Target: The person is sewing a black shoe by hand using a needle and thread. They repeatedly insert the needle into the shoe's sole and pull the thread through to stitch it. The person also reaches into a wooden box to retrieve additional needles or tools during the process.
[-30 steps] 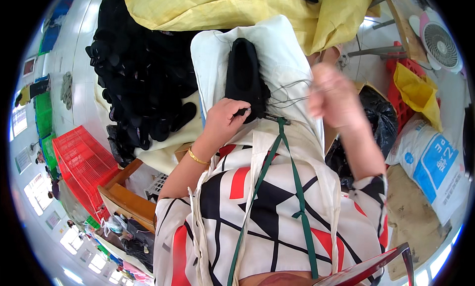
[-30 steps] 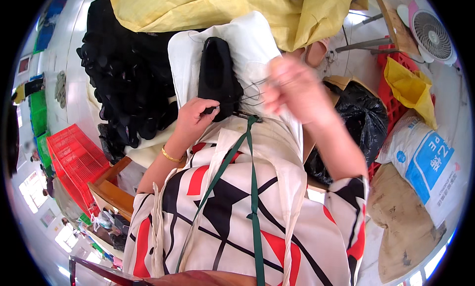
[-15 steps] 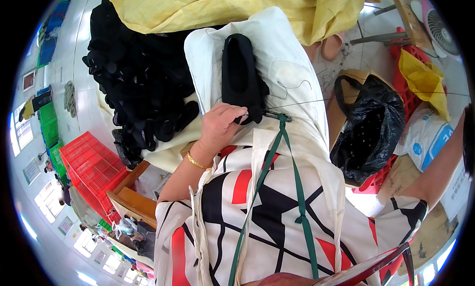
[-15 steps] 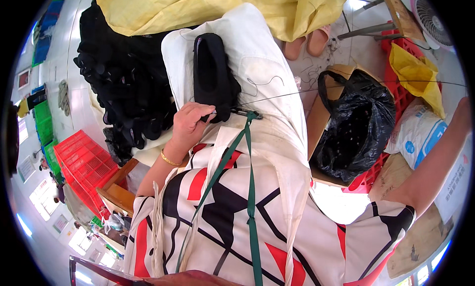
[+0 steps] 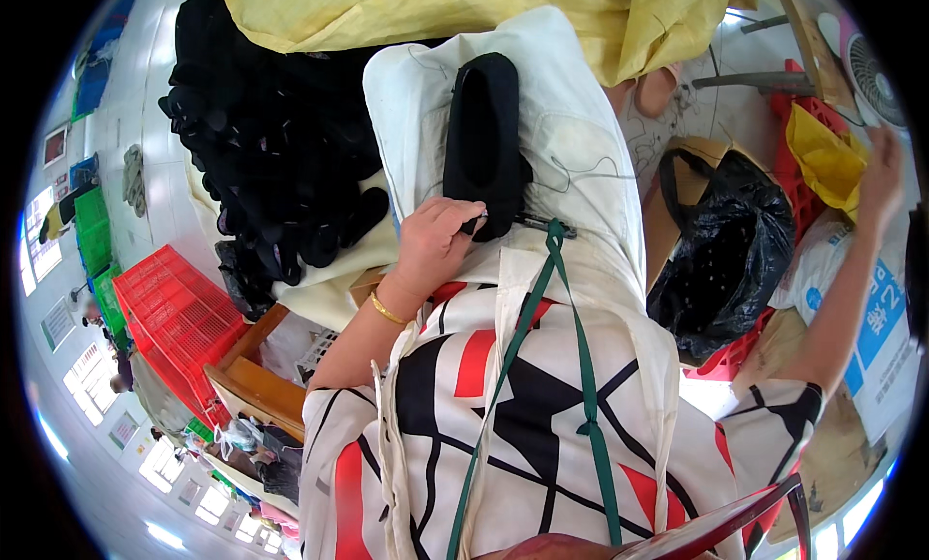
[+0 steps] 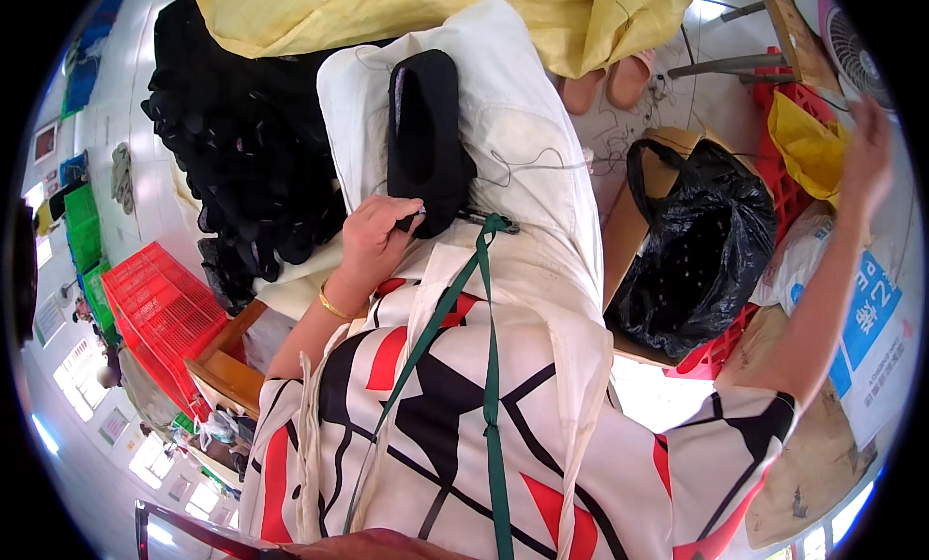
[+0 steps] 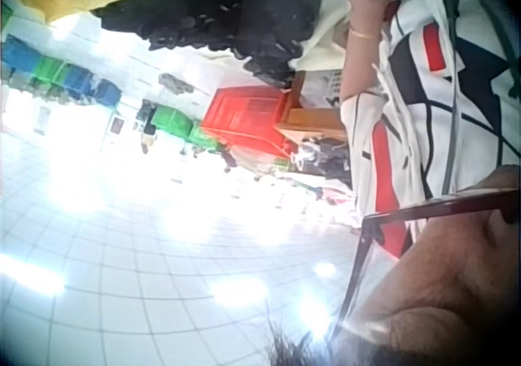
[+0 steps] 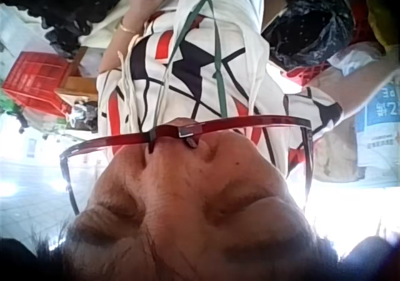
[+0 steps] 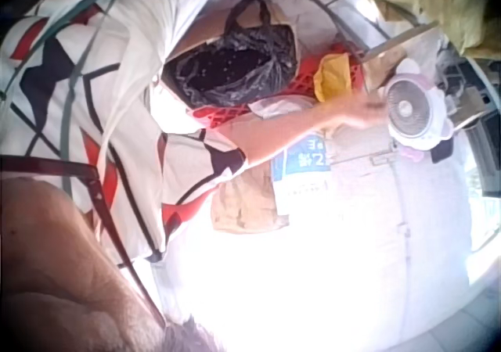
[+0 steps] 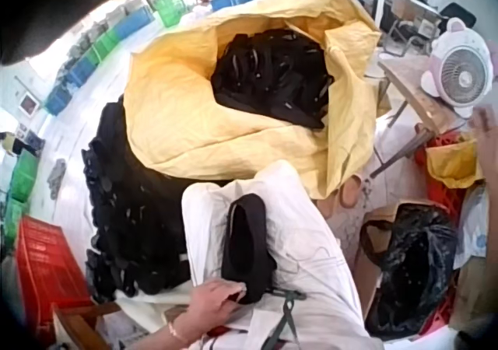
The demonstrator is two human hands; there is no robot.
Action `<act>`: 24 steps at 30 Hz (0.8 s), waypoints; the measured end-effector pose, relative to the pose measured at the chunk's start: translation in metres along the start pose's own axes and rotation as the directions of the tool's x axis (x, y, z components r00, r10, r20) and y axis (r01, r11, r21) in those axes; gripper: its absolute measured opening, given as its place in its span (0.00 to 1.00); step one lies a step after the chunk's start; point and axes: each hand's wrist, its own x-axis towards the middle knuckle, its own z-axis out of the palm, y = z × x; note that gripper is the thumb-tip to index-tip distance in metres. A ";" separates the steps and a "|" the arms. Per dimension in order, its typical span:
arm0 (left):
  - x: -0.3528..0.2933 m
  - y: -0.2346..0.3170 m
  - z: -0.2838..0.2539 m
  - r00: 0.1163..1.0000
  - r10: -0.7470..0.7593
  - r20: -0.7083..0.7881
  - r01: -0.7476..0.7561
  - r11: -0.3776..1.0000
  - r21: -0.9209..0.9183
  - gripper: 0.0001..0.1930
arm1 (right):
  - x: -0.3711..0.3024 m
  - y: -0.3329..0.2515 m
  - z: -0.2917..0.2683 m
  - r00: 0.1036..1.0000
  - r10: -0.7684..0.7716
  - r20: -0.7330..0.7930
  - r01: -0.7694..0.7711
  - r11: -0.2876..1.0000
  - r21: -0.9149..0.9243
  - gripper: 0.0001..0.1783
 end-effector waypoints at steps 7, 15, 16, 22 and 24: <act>0.002 0.000 -0.001 1.000 0.009 0.020 -0.009 1.000 0.006 0.16 | -0.177 -0.305 0.048 0.522 -0.496 0.694 -0.583 0.387 0.714 0.10; -0.009 -0.013 -0.003 0.997 -0.067 0.029 0.070 0.990 -0.121 0.18 | -0.252 -0.383 0.103 0.545 -0.640 0.542 -0.385 0.384 0.840 0.07; -0.011 -0.013 -0.003 0.998 -0.054 0.033 0.057 0.993 -0.101 0.18 | -0.249 -0.379 0.097 0.513 -0.627 0.586 -0.441 0.393 0.807 0.08; -0.017 -0.006 -0.001 0.997 0.040 -0.066 -0.033 0.994 0.107 0.20 | -0.241 -0.359 0.070 0.411 -0.665 0.624 -0.442 0.454 0.774 0.08; -0.020 -0.007 0.002 0.988 0.080 -0.130 -0.059 0.985 0.160 0.21 | -0.242 -0.357 0.062 0.386 -0.679 0.624 -0.345 0.522 0.780 0.08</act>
